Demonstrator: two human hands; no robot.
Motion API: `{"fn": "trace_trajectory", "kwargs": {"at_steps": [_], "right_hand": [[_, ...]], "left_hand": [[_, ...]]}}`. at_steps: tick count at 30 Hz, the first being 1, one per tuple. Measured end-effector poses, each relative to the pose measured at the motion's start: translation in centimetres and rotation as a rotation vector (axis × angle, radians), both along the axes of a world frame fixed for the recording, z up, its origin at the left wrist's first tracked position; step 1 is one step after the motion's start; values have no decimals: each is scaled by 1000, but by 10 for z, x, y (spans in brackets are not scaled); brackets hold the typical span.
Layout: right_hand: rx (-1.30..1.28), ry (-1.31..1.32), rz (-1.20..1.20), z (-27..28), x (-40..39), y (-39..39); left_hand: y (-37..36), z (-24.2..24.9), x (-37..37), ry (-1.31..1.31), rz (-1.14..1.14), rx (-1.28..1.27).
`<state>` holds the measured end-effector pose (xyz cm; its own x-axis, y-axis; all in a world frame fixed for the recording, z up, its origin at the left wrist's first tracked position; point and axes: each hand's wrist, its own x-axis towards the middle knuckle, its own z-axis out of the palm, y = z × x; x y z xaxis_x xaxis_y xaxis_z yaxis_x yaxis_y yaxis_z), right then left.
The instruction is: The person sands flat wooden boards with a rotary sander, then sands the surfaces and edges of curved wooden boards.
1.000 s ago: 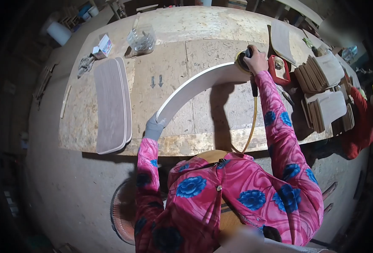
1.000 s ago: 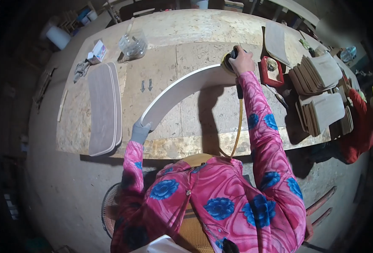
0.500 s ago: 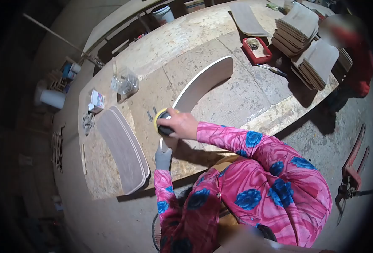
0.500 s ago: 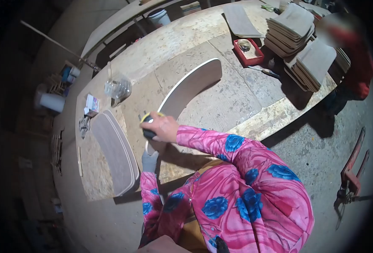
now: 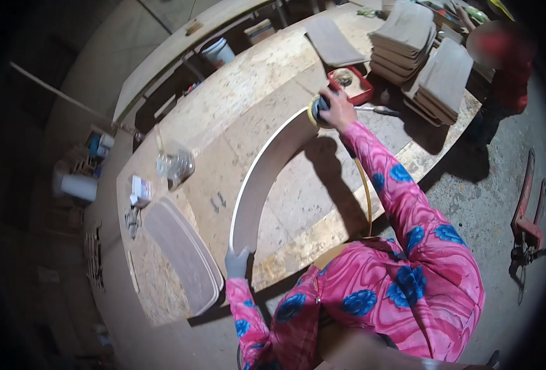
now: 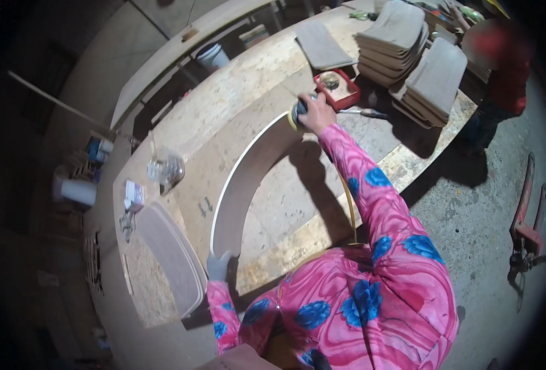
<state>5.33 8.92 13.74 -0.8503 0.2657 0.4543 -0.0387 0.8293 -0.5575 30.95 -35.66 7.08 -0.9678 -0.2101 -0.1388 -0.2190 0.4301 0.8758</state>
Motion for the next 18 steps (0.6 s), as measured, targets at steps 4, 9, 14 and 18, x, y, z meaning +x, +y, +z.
{"fn": "trace_trajectory", "kwargs": {"at_steps": [4,9,14,18], "right_hand": [[37,28,125,-31,71,23],[22,-376,383,-78,179,28],[55,-377,479,-93,251,26],[-21,-213,405,-98,273,18]], "left_hand": [[-1,28,-40,85,-16,-116],[69,75,-148,196,-329,-532],[112,71,-250,-187,-519,-1112],[102,54,-286,-105,-587,-1104]]}}
